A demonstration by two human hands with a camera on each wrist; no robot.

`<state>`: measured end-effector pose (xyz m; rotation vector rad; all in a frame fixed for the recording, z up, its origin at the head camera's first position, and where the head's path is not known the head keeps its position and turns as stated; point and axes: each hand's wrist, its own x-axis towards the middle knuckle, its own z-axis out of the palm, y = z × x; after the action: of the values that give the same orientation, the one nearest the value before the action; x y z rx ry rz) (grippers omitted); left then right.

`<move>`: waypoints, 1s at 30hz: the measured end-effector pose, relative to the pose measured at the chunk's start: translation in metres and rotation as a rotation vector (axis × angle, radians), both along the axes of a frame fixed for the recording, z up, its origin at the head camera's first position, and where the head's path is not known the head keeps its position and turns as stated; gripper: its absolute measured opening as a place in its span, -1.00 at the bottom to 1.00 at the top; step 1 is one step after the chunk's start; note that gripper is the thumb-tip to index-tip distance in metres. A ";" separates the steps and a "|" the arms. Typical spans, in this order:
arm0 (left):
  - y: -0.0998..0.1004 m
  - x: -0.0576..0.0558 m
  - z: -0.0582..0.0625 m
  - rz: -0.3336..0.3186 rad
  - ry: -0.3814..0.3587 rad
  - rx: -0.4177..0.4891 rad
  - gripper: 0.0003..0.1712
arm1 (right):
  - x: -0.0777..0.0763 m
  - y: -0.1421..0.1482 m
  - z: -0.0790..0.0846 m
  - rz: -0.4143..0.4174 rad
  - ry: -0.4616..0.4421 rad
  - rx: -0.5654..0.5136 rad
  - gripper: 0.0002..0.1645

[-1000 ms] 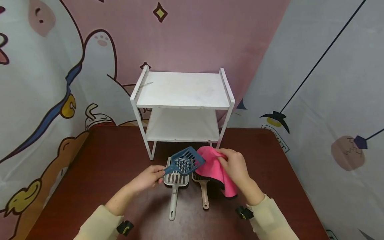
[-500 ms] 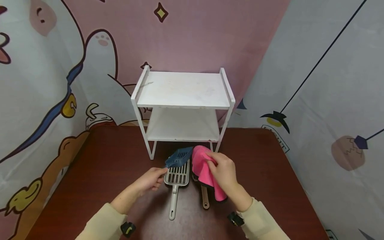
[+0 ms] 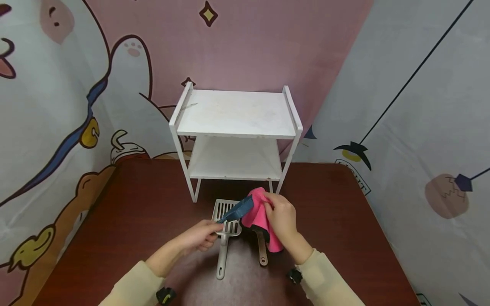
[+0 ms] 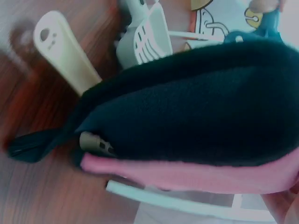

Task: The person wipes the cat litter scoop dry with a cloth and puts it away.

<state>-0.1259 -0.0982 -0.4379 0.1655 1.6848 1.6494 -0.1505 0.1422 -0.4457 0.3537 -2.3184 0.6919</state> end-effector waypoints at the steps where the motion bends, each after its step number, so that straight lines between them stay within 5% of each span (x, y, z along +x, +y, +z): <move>1: -0.001 0.001 0.000 0.004 -0.008 -0.002 -0.76 | -0.001 0.003 -0.001 -0.011 -0.018 -0.007 -0.74; 5: -0.006 0.001 0.000 0.012 0.006 -0.032 -0.82 | -0.002 0.013 -0.003 -0.032 -0.073 -0.017 -0.74; 11: -0.012 -0.004 -0.002 0.011 0.246 -0.182 -0.75 | -0.002 0.022 0.000 -0.045 -0.084 -0.039 -0.75; 14: -0.014 -0.006 -0.004 0.023 0.298 -0.206 -0.68 | -0.002 0.021 0.003 -0.039 -0.066 -0.045 -0.75; 24: -0.001 -0.004 -0.004 0.001 0.310 -0.209 -0.60 | 0.010 -0.015 0.006 0.157 0.109 0.118 -0.68; 30: 0.006 -0.002 0.005 -0.037 0.439 -0.228 -0.63 | 0.008 -0.026 -0.002 0.175 0.206 0.196 -0.69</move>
<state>-0.1281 -0.0920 -0.4325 0.4709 2.1681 1.4490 -0.1427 0.1160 -0.4481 0.6918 -2.1795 0.4860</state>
